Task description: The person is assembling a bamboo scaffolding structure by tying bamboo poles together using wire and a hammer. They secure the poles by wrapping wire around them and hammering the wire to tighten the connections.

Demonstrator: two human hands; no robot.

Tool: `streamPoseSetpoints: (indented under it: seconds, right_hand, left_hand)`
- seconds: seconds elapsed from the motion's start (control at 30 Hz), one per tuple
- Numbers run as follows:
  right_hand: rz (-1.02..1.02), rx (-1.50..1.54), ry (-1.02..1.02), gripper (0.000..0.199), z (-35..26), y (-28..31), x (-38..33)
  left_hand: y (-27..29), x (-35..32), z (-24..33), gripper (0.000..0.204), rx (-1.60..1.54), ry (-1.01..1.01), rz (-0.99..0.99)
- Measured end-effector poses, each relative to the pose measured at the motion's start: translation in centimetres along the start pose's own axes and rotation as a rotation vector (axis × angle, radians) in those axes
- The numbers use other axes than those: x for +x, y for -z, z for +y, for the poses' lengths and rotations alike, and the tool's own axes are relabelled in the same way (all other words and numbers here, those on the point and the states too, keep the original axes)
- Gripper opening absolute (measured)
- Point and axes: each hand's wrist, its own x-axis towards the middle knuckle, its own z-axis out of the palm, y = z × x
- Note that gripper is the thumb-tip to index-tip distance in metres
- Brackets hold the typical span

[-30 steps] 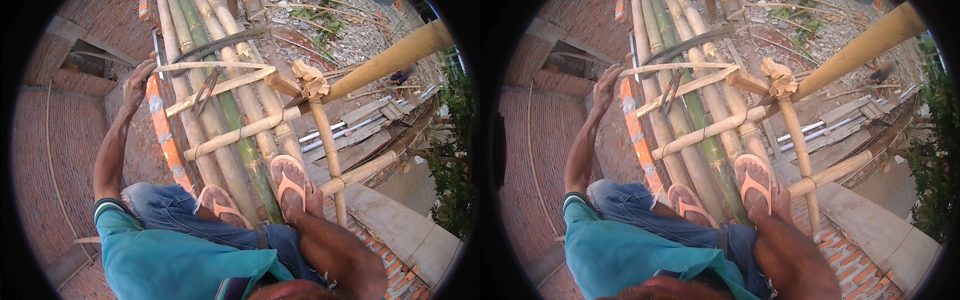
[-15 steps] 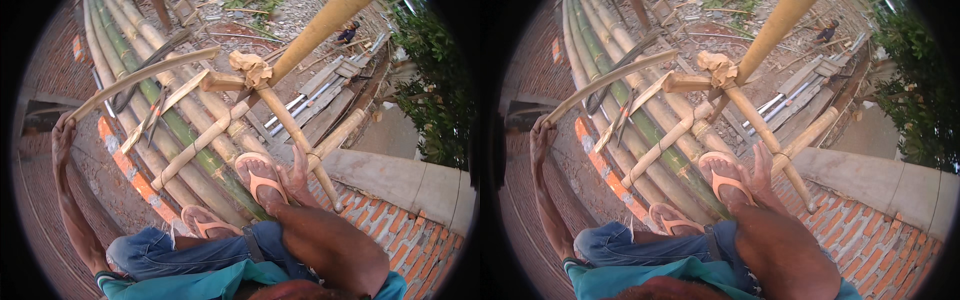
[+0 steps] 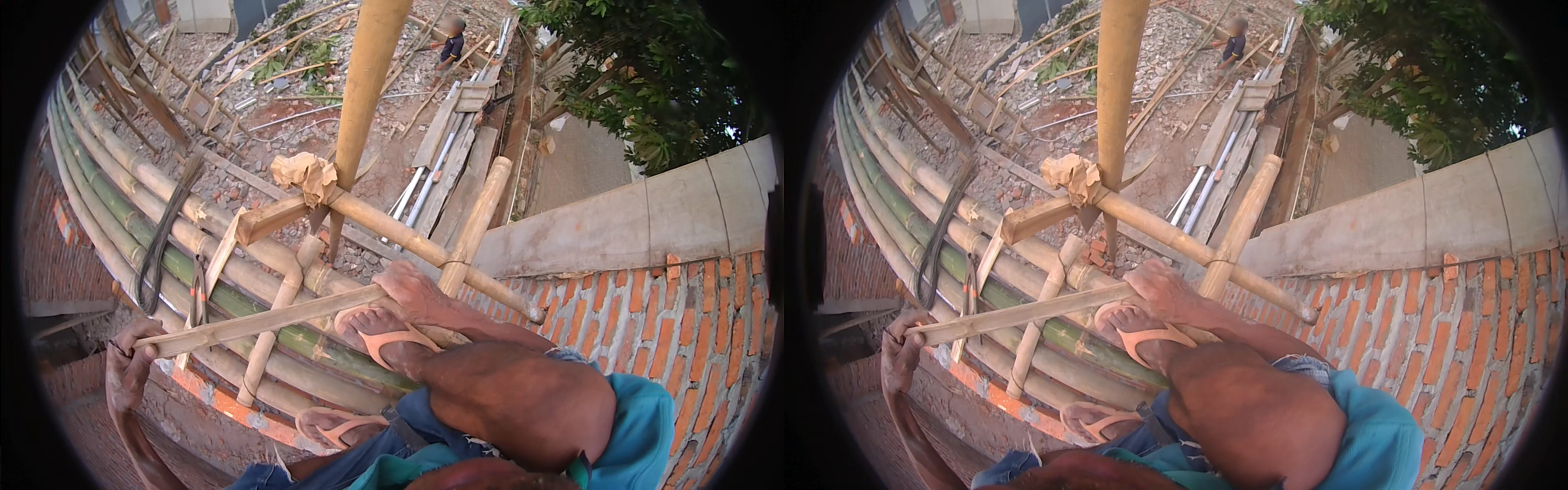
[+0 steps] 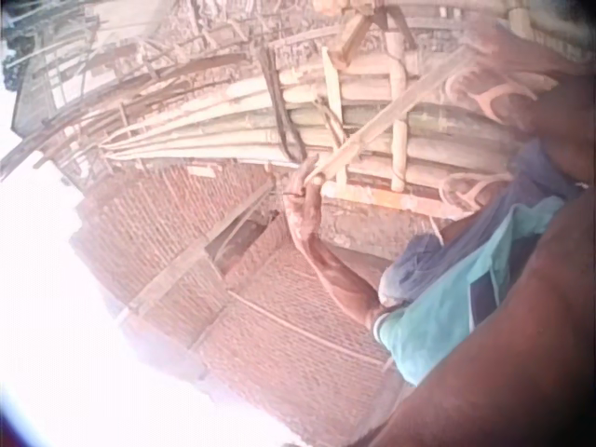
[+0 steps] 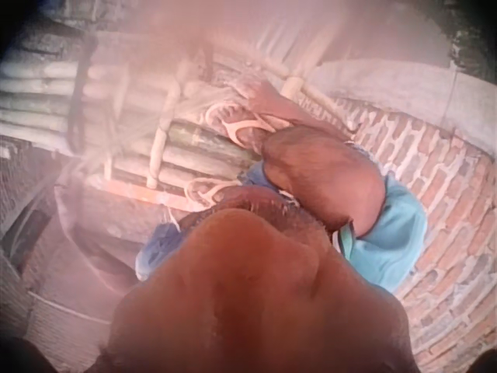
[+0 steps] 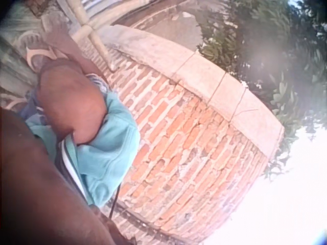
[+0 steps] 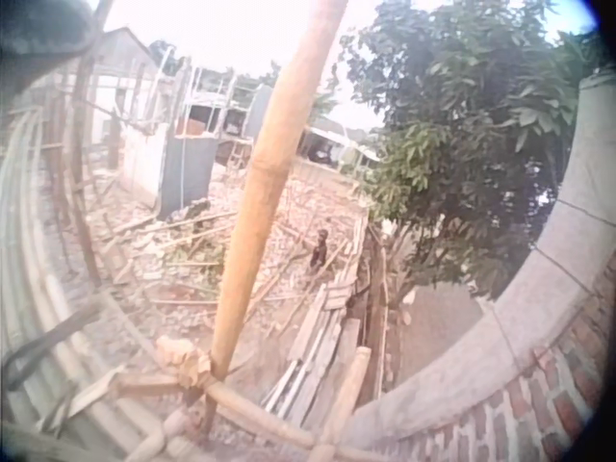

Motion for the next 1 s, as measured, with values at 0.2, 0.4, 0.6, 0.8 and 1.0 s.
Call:
streamPoseSetpoints:
  seconds: [0.2, 0.4, 0.6, 0.8, 1.0]
  right_hand:
    - [0.151, 0.056, -0.781, 0.043, 1.7, 2.1, -11.8]
    - [0.579, 0.761, -1.095, 0.037, 7.2, 5.1, -10.6]
    - [0.906, 1.35, -1.113, 0.02, 16.4, 10.5, -1.4]
    - [0.632, 1.376, -1.305, 0.025, 23.1, 9.4, 2.0]
    - [0.619, 1.416, -1.636, 0.049, 28.1, 8.3, 7.2]
  left_hand:
    - [0.6, 0.4, -1.7, 0.08, 0.037, 0.009, 0.26]
    - [1.4, 0.7, -5.8, 0.047, -0.442, 0.247, 0.702]
    - [2.7, 1.1, -8.7, 0.034, -0.564, 0.105, 0.812]
    - [4.0, -1.6, -11.2, 0.037, -0.491, 0.239, 0.789]
    - [4.5, -3.4, -12.5, 0.038, -0.386, 0.316, 0.856]
